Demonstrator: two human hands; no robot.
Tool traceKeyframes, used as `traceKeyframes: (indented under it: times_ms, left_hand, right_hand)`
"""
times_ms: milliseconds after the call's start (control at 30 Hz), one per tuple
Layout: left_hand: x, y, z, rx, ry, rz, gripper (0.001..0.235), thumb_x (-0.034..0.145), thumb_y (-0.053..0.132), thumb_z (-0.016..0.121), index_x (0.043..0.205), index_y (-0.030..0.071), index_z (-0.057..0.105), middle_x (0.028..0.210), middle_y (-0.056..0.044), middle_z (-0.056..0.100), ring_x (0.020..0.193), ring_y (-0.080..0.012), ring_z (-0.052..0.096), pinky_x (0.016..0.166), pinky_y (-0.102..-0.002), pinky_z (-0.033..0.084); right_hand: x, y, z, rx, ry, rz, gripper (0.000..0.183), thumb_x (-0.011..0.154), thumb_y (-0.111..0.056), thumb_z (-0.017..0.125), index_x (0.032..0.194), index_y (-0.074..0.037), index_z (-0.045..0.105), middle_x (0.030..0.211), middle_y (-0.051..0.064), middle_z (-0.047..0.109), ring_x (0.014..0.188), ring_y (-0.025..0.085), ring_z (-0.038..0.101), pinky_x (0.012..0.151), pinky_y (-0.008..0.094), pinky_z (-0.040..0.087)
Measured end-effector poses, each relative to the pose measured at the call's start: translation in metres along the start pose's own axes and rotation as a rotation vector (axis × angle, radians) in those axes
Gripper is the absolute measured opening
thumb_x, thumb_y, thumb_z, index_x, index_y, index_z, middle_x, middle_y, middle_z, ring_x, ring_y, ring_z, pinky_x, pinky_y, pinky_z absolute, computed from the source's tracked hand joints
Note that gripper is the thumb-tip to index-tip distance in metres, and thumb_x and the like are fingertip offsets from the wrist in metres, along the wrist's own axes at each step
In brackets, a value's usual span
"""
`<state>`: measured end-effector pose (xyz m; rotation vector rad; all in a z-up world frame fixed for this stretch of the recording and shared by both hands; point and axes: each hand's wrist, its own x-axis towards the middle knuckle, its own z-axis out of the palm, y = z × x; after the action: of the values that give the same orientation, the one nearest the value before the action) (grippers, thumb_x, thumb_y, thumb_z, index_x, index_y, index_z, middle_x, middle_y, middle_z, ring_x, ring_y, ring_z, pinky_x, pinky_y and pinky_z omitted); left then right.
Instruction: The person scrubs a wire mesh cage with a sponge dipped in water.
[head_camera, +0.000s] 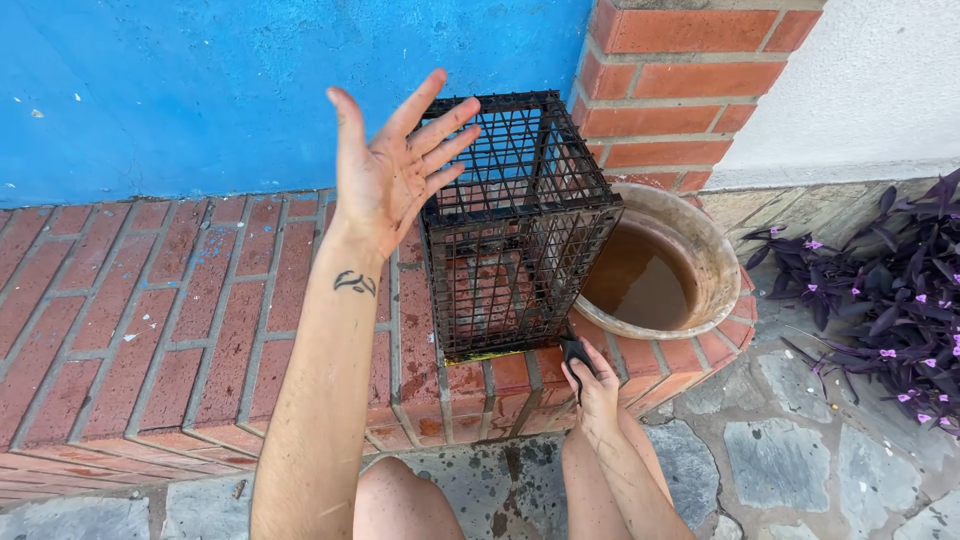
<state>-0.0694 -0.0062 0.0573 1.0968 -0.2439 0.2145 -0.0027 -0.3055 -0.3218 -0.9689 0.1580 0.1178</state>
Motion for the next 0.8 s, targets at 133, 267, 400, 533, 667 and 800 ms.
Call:
traceKeyframes:
  times_ms: [133, 267, 400, 533, 667, 800]
  left_hand:
    - [0.014, -0.008, 0.017, 0.507, 0.055, 0.047, 0.112, 0.066, 0.086, 0.002, 0.152, 0.024, 0.040, 0.154, -0.012, 0.054, 0.149, -0.0333, 0.046, 0.122, -0.056, 0.025]
    - [0.024, -0.020, 0.011, 0.528, -0.133, 0.009, 0.112, 0.071, 0.087, 0.008, 0.155, 0.019, 0.035, 0.148, -0.016, 0.058, 0.151, -0.0337, 0.039, 0.125, -0.049, 0.023]
    - [0.020, -0.018, 0.024, 0.670, -0.108, -0.097, 0.120, 0.062, 0.087, 0.001, 0.157, 0.019, 0.030, 0.145, -0.007, 0.062, 0.157, -0.0282, 0.029, 0.118, -0.067, -0.001]
    - [0.017, -0.013, 0.033, 0.703, -0.058, -0.175, 0.124, 0.058, 0.087, 0.002, 0.158, 0.019, 0.030, 0.147, -0.005, 0.061, 0.157, -0.0284, 0.028, 0.120, -0.064, 0.001]
    - [0.016, -0.010, 0.040, 0.761, -0.015, -0.261, 0.123, 0.054, 0.085, 0.000, 0.158, 0.024, 0.027, 0.147, 0.001, 0.061, 0.160, -0.0227, 0.011, 0.120, -0.061, -0.005]
    - [0.013, -0.006, 0.043, 0.758, -0.020, -0.286, 0.128, 0.050, 0.086, 0.001, 0.160, 0.025, 0.023, 0.147, 0.002, 0.061, 0.161, -0.0230, 0.013, 0.118, -0.064, -0.001]
  right_hand:
    - [-0.002, -0.015, 0.001, -0.071, -0.043, 0.143, 0.063, 0.081, 0.011, 0.067, 0.142, -0.001, 0.056, 0.139, 0.018, 0.061, 0.127, 0.028, 0.059, 0.108, 0.037, 0.051]
    - [-0.006, -0.016, 0.000, -0.196, -0.118, 0.139, 0.055, 0.082, 0.005, 0.070, 0.137, -0.002, 0.061, 0.138, 0.017, 0.063, 0.124, 0.027, 0.062, 0.104, 0.038, 0.054]
    - [-0.008, -0.014, 0.002, -0.258, -0.114, 0.126, 0.050, 0.084, 0.004, 0.072, 0.132, -0.003, 0.065, 0.132, 0.016, 0.066, 0.120, 0.027, 0.064, 0.102, 0.038, 0.057]
    - [-0.011, -0.015, 0.002, -0.280, -0.115, 0.126, 0.048, 0.083, 0.003, 0.074, 0.130, -0.005, 0.067, 0.125, 0.015, 0.068, 0.114, 0.025, 0.067, 0.099, 0.036, 0.057]
    - [-0.013, -0.015, 0.002, -0.316, -0.125, 0.109, 0.049, 0.083, 0.001, 0.074, 0.131, -0.006, 0.066, 0.129, 0.015, 0.067, 0.114, 0.023, 0.066, 0.097, 0.034, 0.058]
    - [-0.015, -0.017, 0.003, -0.317, -0.131, 0.106, 0.049, 0.084, 0.002, 0.073, 0.131, -0.006, 0.066, 0.129, 0.016, 0.067, 0.114, 0.025, 0.067, 0.098, 0.035, 0.058]
